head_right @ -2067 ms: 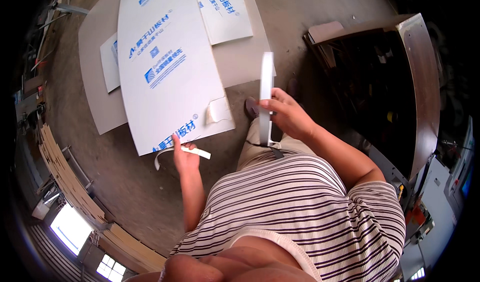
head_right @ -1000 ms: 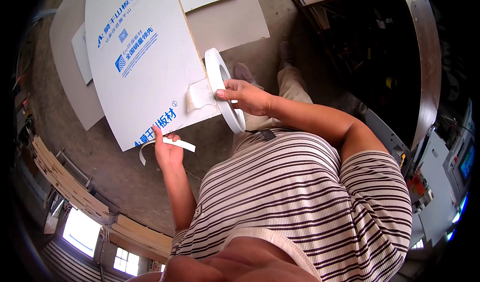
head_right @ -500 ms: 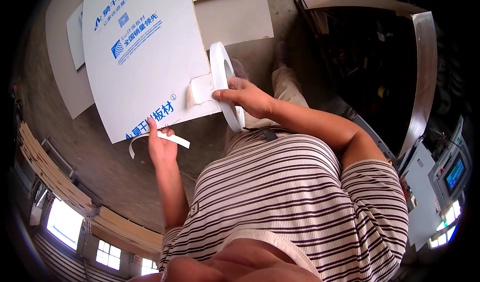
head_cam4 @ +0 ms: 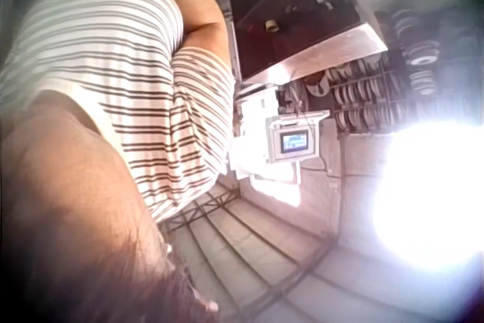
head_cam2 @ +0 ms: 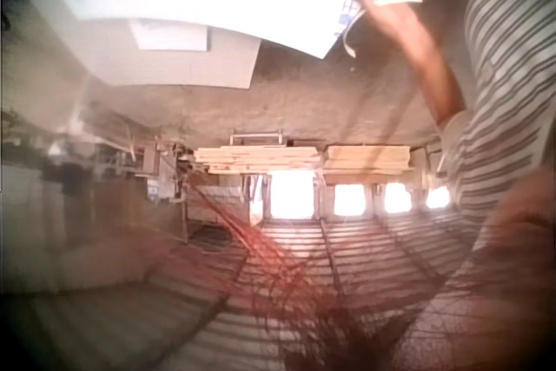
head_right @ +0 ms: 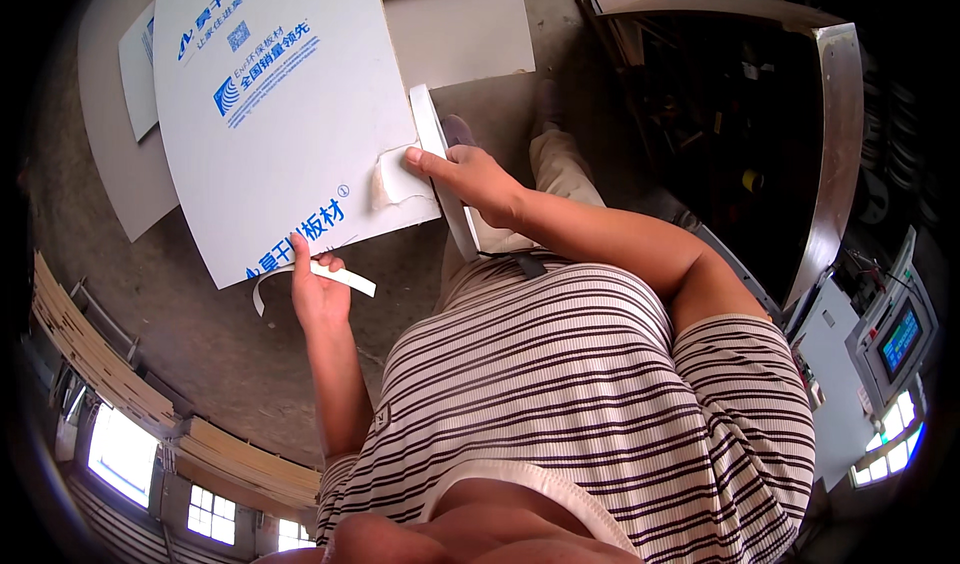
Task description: The person assembles white plastic rings by placing them onto a perforated circular machine component. They use red-handled scissors to trim the ends of the rings and a utility knife to cut a strip of white material from a large board. The person repeatedly places the rings into the machine and operates a control panel.
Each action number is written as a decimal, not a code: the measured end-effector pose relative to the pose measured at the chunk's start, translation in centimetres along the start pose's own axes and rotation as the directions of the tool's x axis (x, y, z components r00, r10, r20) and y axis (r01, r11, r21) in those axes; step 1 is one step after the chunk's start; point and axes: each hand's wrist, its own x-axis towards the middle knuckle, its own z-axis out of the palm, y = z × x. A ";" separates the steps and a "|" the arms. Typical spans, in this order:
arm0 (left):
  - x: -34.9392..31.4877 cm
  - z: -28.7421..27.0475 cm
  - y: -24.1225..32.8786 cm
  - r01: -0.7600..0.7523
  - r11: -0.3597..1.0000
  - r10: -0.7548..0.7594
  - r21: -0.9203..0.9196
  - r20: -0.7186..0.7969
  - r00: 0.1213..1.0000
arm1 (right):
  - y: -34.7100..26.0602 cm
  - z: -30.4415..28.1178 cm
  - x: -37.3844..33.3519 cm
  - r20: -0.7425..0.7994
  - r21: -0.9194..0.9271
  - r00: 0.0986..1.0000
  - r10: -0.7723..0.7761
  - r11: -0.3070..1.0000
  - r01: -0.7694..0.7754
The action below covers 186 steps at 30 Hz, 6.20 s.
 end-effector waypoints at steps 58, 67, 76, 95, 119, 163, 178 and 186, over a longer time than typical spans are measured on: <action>-13.9 45.7 -7.2 -0.729 0.421 0.168 0.540 0.744 0.647 | -34.0 -38.6 -43.8 -0.137 0.145 0.165 -0.977 0.145 0.979; -10.0 65.2 3.3 -0.793 0.288 0.203 0.537 0.775 0.598 | -48.5 -50.2 -39.1 -0.255 0.023 0.071 -0.964 0.068 0.997; -4.1 90.4 8.4 -0.877 0.242 -0.125 0.415 0.910 0.396 | -55.8 -56.0 -34.7 -0.556 0.166 0.223 -0.801 0.156 0.974; -13.0 144.2 -14.8 -0.967 0.132 -0.466 0.217 0.875 0.132 | -66.4 -80.8 -34.1 -0.873 0.220 -0.122 -0.473 -0.604 0.766; -67.4 162.0 -75.9 -0.299 -0.323 -0.860 0.898 -0.410 -0.303 | -48.9 -122.7 -50.5 -0.913 -0.320 0.019 0.406 -0.746 0.585; -137.7 137.2 -188.6 -0.902 0.361 -0.731 -0.236 -0.673 -0.116 | 42.1 -193.9 -115.5 -0.617 -0.102 -0.714 0.332 0.866 0.490; -159.0 123.0 -223.6 -0.817 0.576 -0.451 0.016 -0.828 -0.334 | 80.9 -196.1 -133.3 0.106 0.314 -0.548 0.830 0.495 0.810; -167.8 111.9 -236.9 -0.840 0.382 -0.224 0.385 -0.844 -0.488 | 105.9 -189.0 -134.8 0.442 0.694 -0.465 0.768 0.036 0.719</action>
